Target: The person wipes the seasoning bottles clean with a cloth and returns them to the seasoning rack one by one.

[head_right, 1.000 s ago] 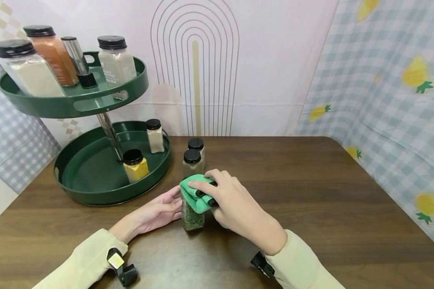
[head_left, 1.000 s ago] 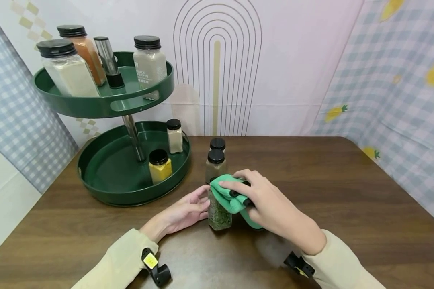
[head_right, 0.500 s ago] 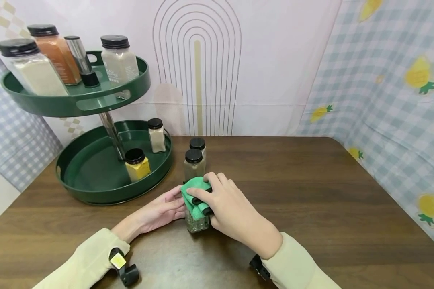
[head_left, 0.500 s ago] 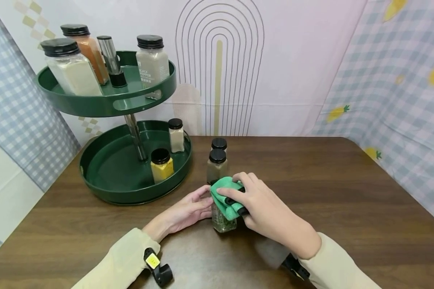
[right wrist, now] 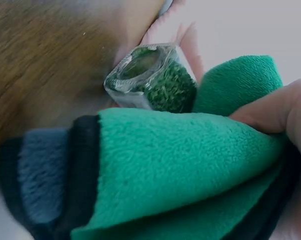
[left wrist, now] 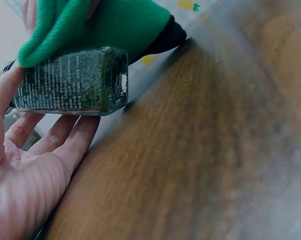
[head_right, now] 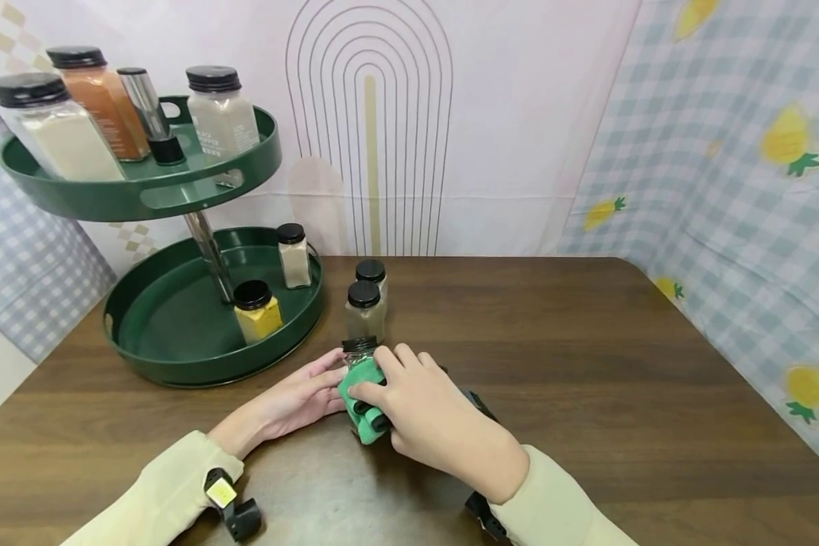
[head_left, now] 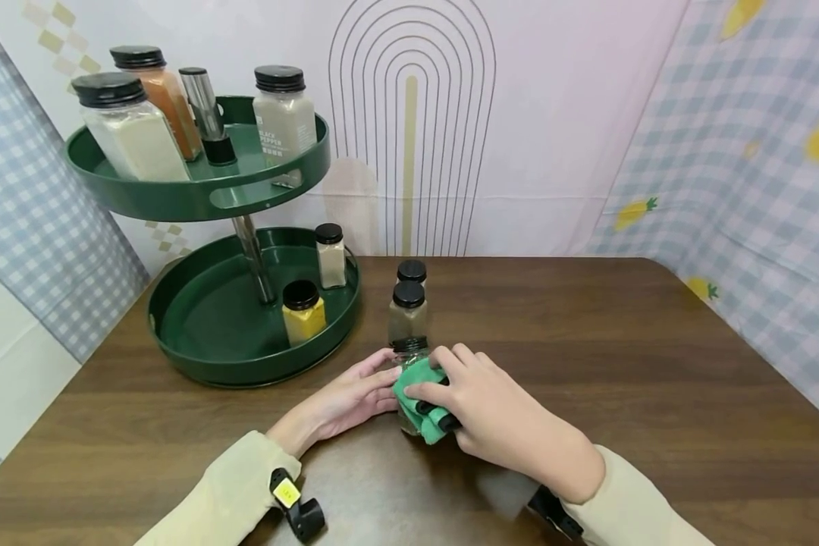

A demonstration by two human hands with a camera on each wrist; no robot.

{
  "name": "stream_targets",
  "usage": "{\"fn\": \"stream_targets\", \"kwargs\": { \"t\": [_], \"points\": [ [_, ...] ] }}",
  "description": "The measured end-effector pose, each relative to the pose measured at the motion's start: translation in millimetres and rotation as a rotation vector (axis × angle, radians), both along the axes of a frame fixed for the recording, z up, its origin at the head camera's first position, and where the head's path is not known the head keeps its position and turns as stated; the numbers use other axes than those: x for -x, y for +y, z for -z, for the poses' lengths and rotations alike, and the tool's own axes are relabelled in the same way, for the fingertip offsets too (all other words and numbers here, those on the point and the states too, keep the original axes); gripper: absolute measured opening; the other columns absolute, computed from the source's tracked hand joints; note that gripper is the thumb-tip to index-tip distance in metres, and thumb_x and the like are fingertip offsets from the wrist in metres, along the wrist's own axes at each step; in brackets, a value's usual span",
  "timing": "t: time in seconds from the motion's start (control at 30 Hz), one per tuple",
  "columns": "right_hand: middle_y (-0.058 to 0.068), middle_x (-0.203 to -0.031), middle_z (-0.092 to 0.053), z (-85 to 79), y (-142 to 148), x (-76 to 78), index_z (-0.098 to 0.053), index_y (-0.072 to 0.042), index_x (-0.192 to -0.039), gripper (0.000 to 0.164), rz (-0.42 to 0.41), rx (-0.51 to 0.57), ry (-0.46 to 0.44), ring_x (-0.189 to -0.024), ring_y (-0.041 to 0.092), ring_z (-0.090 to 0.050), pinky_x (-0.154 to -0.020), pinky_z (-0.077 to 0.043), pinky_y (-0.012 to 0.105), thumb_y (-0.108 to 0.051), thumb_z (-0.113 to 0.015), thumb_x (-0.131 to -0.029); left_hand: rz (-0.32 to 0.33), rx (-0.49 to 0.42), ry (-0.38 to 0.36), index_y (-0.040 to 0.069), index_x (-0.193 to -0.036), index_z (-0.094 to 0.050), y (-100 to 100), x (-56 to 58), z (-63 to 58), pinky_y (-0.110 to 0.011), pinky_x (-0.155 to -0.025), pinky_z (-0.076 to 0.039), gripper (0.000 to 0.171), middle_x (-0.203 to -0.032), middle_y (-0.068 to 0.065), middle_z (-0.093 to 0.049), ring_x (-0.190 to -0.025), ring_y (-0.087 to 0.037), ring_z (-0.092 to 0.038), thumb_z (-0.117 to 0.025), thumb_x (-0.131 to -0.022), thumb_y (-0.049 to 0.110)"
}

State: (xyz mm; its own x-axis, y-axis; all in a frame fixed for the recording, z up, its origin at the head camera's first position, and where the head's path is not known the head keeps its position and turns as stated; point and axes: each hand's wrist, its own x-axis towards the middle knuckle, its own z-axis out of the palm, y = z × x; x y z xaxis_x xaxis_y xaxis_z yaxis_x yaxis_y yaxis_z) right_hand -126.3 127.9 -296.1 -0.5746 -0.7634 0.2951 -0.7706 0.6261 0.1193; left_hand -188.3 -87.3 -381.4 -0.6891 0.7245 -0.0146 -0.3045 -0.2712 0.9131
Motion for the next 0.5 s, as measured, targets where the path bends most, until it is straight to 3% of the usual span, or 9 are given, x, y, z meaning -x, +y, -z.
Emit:
{"fn": "stream_targets", "kwargs": {
  "t": [0.23, 0.37, 0.5],
  "points": [
    [0.001, -0.098, -0.051, -0.7, -1.8, -6.8, -0.065, -0.028, -0.109, 0.052, -0.025, -0.090, -0.054, -0.085, 0.019, -0.046, -0.068, -0.040, 0.030, 0.001, -0.065, -0.065, -0.035, 0.013, -0.046, 0.015, -0.110, -0.037, 2.1, -0.5, -2.8, -0.030, -0.088, -0.046, 0.015, -0.102, -0.002, -0.049, -0.098, -0.016, -0.057, -0.046, -0.098, 0.020],
    [-0.002, -0.096, -0.051, -5.9, 0.9, -9.4, -0.066, -0.030, -0.108, 0.052, -0.048, -0.121, -0.159, -0.083, 0.016, -0.045, -0.070, -0.041, 0.030, 0.003, -0.061, -0.068, -0.042, 0.002, -0.072, 0.015, -0.116, -0.033, 1.7, -1.5, -3.6, -0.030, -0.091, -0.045, 0.024, -0.115, -0.005, -0.049, -0.105, -0.016, -0.055, -0.047, -0.098, 0.020],
    [-0.005, -0.096, -0.052, -15.5, 9.7, -7.9, -0.065, -0.031, -0.111, 0.061, -0.047, -0.066, -0.239, -0.083, 0.012, -0.045, -0.072, -0.042, 0.027, 0.009, -0.055, -0.066, -0.036, -0.015, -0.077, 0.015, -0.120, -0.031, 1.4, -1.6, -3.0, -0.030, -0.093, -0.045, 0.028, -0.122, -0.007, -0.047, -0.109, -0.017, -0.055, -0.047, -0.098, 0.019]
  ]
}}
